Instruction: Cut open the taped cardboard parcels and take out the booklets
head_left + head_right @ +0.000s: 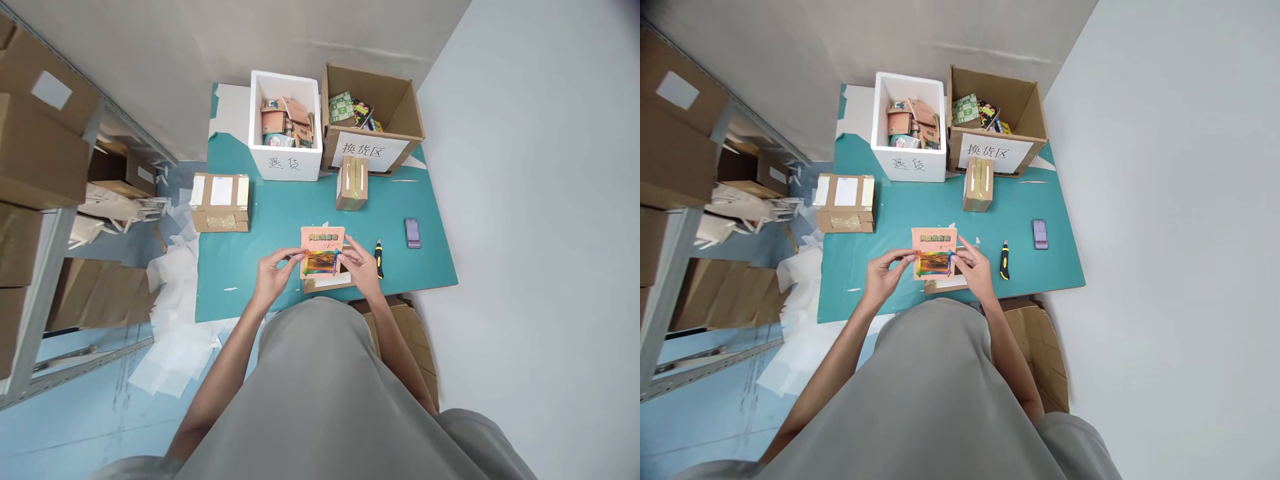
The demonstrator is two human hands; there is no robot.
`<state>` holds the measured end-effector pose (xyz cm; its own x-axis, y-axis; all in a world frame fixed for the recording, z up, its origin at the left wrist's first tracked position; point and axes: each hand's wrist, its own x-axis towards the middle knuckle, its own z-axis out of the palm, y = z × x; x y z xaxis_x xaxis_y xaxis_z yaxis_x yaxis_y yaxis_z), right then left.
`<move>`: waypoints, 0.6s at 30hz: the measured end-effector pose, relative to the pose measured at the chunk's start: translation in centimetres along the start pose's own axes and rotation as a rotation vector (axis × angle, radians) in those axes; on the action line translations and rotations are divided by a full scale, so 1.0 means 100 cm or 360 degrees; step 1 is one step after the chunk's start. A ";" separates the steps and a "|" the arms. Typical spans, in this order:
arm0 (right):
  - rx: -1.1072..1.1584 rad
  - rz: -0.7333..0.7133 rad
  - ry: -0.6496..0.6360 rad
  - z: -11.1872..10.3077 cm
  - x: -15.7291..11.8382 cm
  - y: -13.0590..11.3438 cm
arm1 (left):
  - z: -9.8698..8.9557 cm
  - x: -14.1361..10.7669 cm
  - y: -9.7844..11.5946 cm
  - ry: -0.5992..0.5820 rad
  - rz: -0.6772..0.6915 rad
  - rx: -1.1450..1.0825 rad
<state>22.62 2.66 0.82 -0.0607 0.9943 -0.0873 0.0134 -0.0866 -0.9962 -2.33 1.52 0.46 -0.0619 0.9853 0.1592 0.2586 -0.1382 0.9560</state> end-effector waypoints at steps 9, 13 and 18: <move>0.0047 0.0116 -0.0063 -0.019 -0.002 -0.007 | 0.028 -0.005 0.002 0.0000 -0.0361 -0.0130; 0.0103 0.0261 -0.0111 -0.016 -0.001 -0.005 | 0.039 -0.001 0.007 0.0045 -0.0632 -0.0287; 0.0117 0.0278 -0.0162 -0.015 -0.002 -0.003 | 0.040 0.001 0.012 0.0126 -0.0590 -0.0276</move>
<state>24.13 2.53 1.12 -0.1645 0.9527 -0.2555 -0.0399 -0.2652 -0.9634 1.78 1.86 0.63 -0.1963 0.9616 -0.1916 0.0391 0.2030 0.9784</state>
